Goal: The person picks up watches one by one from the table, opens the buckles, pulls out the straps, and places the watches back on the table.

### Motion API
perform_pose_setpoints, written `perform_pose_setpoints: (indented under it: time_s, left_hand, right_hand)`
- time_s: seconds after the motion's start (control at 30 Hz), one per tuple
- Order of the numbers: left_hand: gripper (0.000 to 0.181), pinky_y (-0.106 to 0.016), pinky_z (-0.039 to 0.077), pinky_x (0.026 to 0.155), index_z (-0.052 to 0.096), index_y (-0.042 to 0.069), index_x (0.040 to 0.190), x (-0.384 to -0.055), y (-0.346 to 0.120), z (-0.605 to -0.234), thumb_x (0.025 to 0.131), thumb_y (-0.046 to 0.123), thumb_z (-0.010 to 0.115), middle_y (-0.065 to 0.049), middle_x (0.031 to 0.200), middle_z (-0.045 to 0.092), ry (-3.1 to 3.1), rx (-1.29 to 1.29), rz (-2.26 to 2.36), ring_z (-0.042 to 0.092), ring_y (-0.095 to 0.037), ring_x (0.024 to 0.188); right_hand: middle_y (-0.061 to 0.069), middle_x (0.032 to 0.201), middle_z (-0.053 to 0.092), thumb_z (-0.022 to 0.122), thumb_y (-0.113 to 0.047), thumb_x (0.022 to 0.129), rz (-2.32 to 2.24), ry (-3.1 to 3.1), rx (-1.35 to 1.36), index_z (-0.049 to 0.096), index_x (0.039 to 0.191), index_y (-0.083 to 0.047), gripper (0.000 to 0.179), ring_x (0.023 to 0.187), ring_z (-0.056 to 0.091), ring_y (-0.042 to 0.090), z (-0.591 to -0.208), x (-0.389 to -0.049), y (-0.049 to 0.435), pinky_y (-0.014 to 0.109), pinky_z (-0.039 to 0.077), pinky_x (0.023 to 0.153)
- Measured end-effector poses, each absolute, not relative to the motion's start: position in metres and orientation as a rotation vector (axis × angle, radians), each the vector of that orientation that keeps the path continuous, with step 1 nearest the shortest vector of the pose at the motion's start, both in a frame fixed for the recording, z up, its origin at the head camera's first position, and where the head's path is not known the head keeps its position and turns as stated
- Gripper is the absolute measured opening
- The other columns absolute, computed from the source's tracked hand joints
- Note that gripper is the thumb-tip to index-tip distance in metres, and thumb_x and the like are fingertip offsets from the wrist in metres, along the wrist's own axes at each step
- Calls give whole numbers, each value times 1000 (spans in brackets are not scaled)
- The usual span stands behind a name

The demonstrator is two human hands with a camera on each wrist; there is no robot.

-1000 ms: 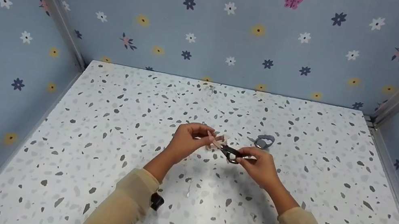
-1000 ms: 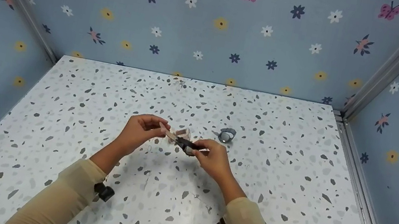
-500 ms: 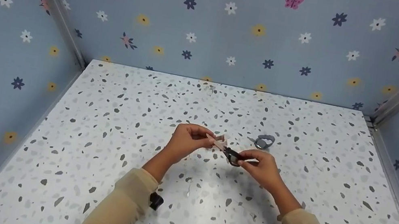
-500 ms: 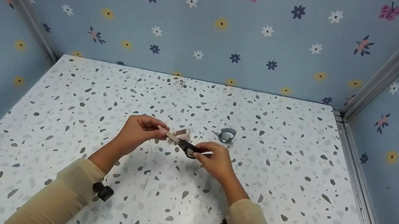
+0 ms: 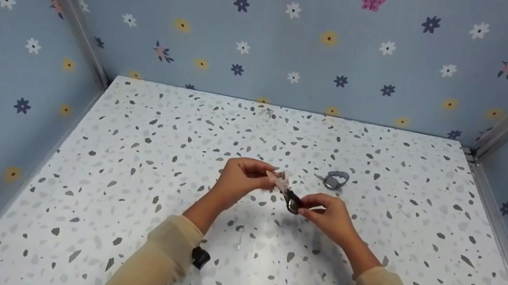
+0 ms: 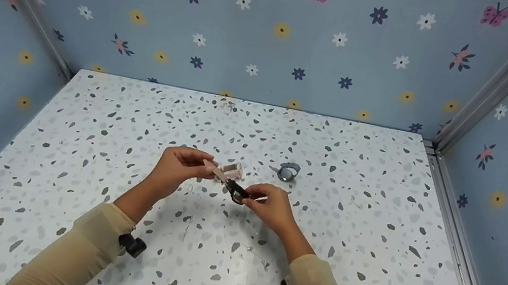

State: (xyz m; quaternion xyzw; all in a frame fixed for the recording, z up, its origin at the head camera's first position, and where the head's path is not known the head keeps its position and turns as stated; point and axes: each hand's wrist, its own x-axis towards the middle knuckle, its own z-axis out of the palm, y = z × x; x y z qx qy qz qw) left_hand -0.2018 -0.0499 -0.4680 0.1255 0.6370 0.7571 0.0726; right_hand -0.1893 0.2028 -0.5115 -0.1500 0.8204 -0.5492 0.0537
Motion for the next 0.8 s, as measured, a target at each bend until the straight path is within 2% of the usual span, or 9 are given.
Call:
perform_pose_setpoints:
  time_s: [0.1,0.3,0.8]
  left_hand:
    - [21,-38,60,77,74,-4,101,-202,-51,-468,81,1,78,-13,91,72,1924,363,2275,70,-21,78]
    - [23,-40,60,78,72,-10,101,-203,-52,-470,81,-1,77,-15,90,72,1877,334,2285,71,-22,77]
    - [19,-42,59,79,74,-3,99,-204,-53,-468,82,3,78,-13,91,72,1951,355,2232,70,-23,80]
  right_hand:
    - [15,101,71,74,3,82,-1659,2505,-462,72,101,3,19,95,68,30,-511,-189,202,27,58,80]
    - [19,102,70,73,6,82,-1650,2526,-479,71,101,6,18,96,68,33,-512,-189,204,27,58,81]
    - [18,106,67,74,0,84,-1606,2602,-532,68,105,7,23,98,66,35,-498,-191,203,36,58,84]
